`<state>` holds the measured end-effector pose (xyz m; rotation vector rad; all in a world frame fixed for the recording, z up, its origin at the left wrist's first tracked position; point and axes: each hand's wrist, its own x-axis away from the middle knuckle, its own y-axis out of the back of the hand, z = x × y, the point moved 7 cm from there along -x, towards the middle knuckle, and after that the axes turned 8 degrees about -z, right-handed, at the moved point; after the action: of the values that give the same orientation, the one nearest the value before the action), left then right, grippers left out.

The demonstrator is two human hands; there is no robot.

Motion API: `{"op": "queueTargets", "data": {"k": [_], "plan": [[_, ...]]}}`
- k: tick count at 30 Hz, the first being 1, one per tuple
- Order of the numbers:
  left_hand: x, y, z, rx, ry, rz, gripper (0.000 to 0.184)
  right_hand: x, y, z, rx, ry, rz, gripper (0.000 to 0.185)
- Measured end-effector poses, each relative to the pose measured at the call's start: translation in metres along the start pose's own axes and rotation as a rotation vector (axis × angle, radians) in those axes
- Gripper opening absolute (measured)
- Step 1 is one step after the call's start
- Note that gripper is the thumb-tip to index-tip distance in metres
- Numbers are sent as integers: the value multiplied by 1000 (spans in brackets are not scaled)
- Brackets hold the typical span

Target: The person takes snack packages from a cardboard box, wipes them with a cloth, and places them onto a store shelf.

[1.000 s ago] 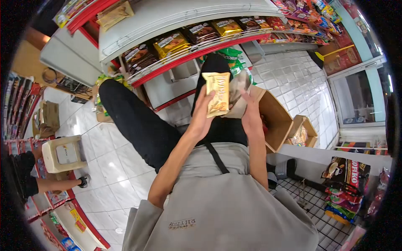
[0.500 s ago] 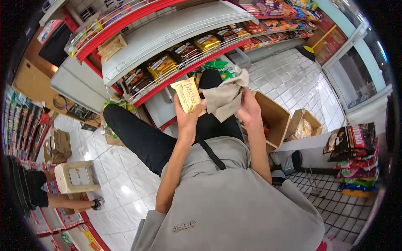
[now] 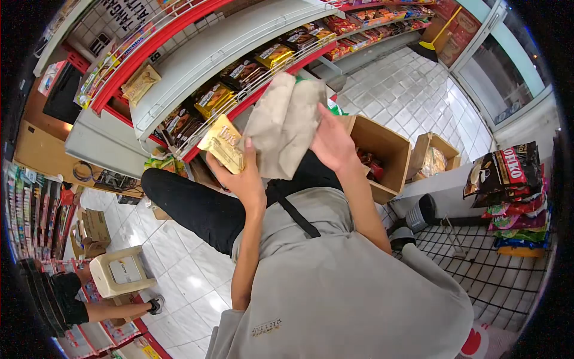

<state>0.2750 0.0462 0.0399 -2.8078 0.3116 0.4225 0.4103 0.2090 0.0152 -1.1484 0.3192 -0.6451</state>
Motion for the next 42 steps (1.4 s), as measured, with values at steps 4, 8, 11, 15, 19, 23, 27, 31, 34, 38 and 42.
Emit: {"op": "queueTargets", "data": {"k": [4, 8, 11, 15, 19, 23, 27, 31, 34, 38, 42], "plan": [[30, -10, 0, 4, -67, 257, 66, 1, -7, -12, -53, 20, -24, 45], [64, -42, -11, -67, -226, 787, 74, 13, -38, -16, -284, -184, 715, 45], [53, -33, -1, -61, -144, 723, 80, 17, -13, -30, 263, 18, 138, 47], [24, -6, 1, -121, -8, 125, 88, -6, 39, -30, 274, -103, -232, 49], [9, -10, 7, -148, 49, 280, 86, -11, 42, -34, 87, -150, -145, 51], [8, -6, 63, 142, 442, 432, 79, -11, 43, -23, 236, -97, -161, 55], [-3, 8, 71, 145, 483, 370, 75, -8, 55, -3, 677, -15, -351, 60], [-4, 16, 83, 140, 619, 383, 70, -6, 50, 0, 664, -50, -320, 64], [8, 22, 98, 219, 845, 369, 65, -15, 58, -13, 625, -48, -295, 63], [20, 23, 120, 386, 1111, 363, 59, -21, 68, -22, 565, -4, -310, 55], [27, 21, 136, 480, 1230, 352, 56, -18, 52, -29, 295, -60, -193, 45]]}}
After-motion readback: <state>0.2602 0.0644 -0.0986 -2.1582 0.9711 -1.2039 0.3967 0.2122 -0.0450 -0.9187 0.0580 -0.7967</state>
